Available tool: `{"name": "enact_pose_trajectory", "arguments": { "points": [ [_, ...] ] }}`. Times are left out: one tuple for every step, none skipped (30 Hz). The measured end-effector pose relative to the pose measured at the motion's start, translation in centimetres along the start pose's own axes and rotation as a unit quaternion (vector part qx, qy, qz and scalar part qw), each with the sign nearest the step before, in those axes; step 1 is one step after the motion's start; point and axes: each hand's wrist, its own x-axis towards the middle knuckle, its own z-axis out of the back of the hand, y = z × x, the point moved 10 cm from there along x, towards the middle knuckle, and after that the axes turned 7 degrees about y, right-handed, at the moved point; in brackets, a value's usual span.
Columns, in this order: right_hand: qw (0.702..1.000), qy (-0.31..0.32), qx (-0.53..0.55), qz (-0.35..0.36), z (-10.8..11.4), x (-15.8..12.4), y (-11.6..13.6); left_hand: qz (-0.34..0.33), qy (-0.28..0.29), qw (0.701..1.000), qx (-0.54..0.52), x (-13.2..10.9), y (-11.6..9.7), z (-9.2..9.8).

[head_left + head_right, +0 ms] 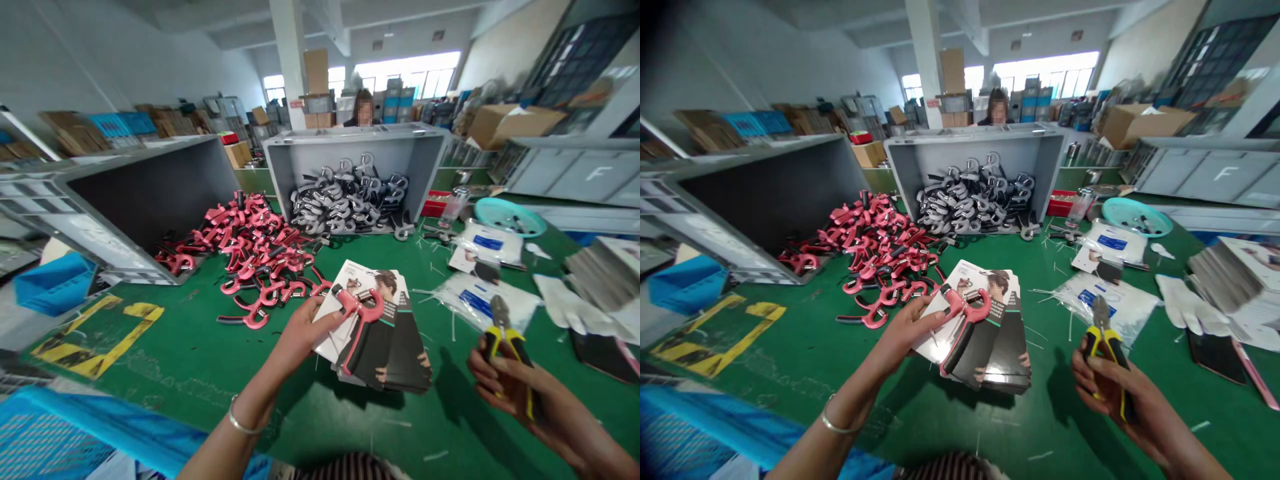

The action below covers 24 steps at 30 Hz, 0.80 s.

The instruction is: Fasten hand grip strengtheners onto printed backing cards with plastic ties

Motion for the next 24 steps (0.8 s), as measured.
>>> {"name": "enact_pose_trajectory", "arguments": {
  "points": [
    [0.992,0.016,-0.12,0.033,-1.4,0.6,2.4,-0.002,0.006,1.0,0.002,0.4,0.0,-0.3],
    [0.961,0.027,-0.263,0.078,-3.1,1.3,4.9,-0.002,0.013,1.0,0.004,0.8,0.1,-0.6],
    [0.905,0.032,-0.402,0.139,-5.1,1.7,7.4,0.0,0.018,1.0,0.004,1.1,0.3,-0.9],
    [0.829,0.036,-0.523,0.194,-7.3,2.1,9.4,0.004,0.021,1.0,0.002,1.3,0.5,-1.0],
    [0.749,0.036,-0.618,0.236,-9.3,2.5,10.7,0.007,0.022,1.0,0.002,1.3,0.6,-1.1],
    [0.677,0.037,-0.686,0.263,-11.0,3.0,11.4,0.009,0.021,1.0,0.005,1.3,0.8,-1.1],
    [0.619,0.04,-0.735,0.275,-12.3,3.5,11.7,0.007,0.019,1.0,0.011,1.3,0.8,-1.0],
    [0.577,0.044,-0.766,0.279,-13.2,4.1,11.7,0.003,0.015,1.0,0.021,1.2,0.7,-0.9],
    [0.55,0.05,-0.785,0.28,-13.9,4.5,11.6,-0.002,0.012,0.999,0.032,1.1,0.7,-0.7],
    [0.532,0.056,-0.797,0.279,-14.4,4.9,11.5,-0.006,0.009,0.999,0.043,1.1,0.7,-0.6],
    [0.52,0.062,-0.805,0.279,-14.8,5.1,11.5,-0.009,0.007,0.999,0.051,1.1,0.7,-0.5],
    [0.513,0.065,-0.809,0.28,-15.1,5.2,11.5,-0.011,0.006,0.998,0.057,1.2,0.7,-0.4],
    [0.508,0.067,-0.811,0.283,-15.3,5.2,11.7,-0.013,0.006,0.998,0.061,1.2,0.8,-0.3],
    [0.502,0.067,-0.813,0.287,-15.6,5.2,12.0,-0.016,0.005,0.998,0.063,1.3,0.8,-0.3],
    [0.496,0.067,-0.814,0.293,-15.8,5.2,12.3,-0.018,0.003,0.998,0.064,1.4,0.7,-0.2],
    [0.489,0.065,-0.816,0.3,-16.1,5.1,12.7,-0.021,0.003,0.998,0.064,1.5,0.7,-0.2],
    [0.483,0.062,-0.818,0.307,-16.4,5.0,13.1,-0.021,0.005,0.998,0.062,1.5,0.7,-0.3],
    [0.478,0.059,-0.818,0.314,-16.7,5.0,13.5,-0.019,0.007,0.998,0.058,1.5,0.7,-0.3],
    [0.475,0.061,-0.817,0.322,-17.1,5.0,13.8,-0.015,0.011,0.998,0.053,1.6,0.7,-0.4],
    [0.474,0.068,-0.814,0.329,-17.4,5.1,13.9,-0.011,0.016,0.999,0.048,1.6,0.7,-0.5],
    [0.475,0.08,-0.81,0.335,-17.7,5.2,14.0,-0.007,0.02,0.999,0.042,1.5,0.8,-0.5],
    [0.476,0.093,-0.805,0.34,-17.8,5.3,13.9,-0.005,0.023,0.999,0.036,1.5,0.8,-0.6],
    [0.478,0.108,-0.801,0.344,-17.9,5.5,13.7,-0.003,0.024,0.999,0.03,1.5,0.9,-0.6],
    [0.479,0.12,-0.798,0.345,-17.9,5.8,13.5,0.0,0.028,0.999,0.024,1.4,1.0,-0.7]
  ]
}}
